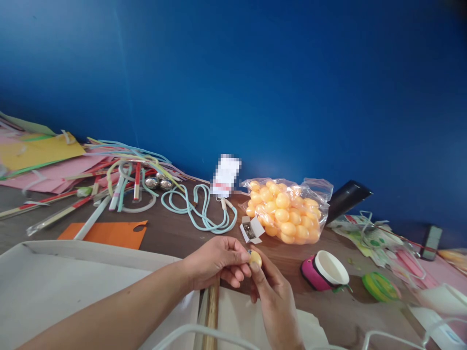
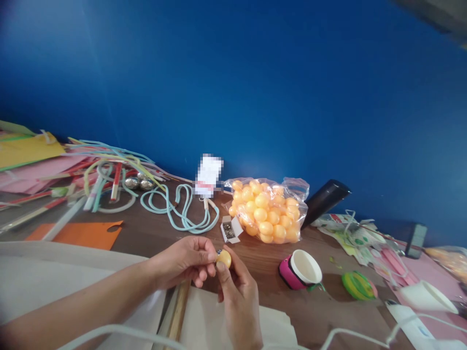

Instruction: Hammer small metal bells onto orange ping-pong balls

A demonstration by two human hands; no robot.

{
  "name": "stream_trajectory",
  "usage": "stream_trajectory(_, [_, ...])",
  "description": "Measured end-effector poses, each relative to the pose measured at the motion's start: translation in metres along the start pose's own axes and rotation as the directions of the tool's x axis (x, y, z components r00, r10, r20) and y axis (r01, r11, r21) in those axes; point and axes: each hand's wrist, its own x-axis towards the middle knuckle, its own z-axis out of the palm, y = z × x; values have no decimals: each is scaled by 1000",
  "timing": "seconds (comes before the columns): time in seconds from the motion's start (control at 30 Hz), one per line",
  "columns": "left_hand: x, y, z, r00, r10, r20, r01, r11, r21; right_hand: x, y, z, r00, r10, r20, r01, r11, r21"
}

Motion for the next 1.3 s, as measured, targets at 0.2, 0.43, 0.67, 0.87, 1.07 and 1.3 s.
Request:
stream_trajectory(0.2, [0, 2, 1, 1000, -5, 0, 5, 1000, 31, 1, -2, 1, 1000, 12, -24, -12, 1000, 25])
stream_trajectory(0.43, [-1, 5, 2, 1000, -1, 14, 0, 996, 89, 0, -6, 2, 999, 14, -42, -12, 999, 50])
stream_trajectory(0.67, [-1, 6, 2, 1000, 19, 23, -22, 989, 144, -1, -8, 2, 999, 26, -18, -25, 998, 59])
stream_trajectory(0.87, [-3, 6, 4, 998, 24, 53, -32, 986, 161, -2, -10, 2, 999, 43, -23, -41, 996, 73])
stream_trajectory(1.07, [-3, 6, 3, 998, 20, 63, -32, 981, 193, -4, -11, 2, 1000, 21, -14, -20, 997, 78])
stream_trajectory(1.3, [-2, 7, 1, 997, 29, 77, -45, 975, 218, -2, -9, 1, 1000, 9, 4, -9, 999, 49])
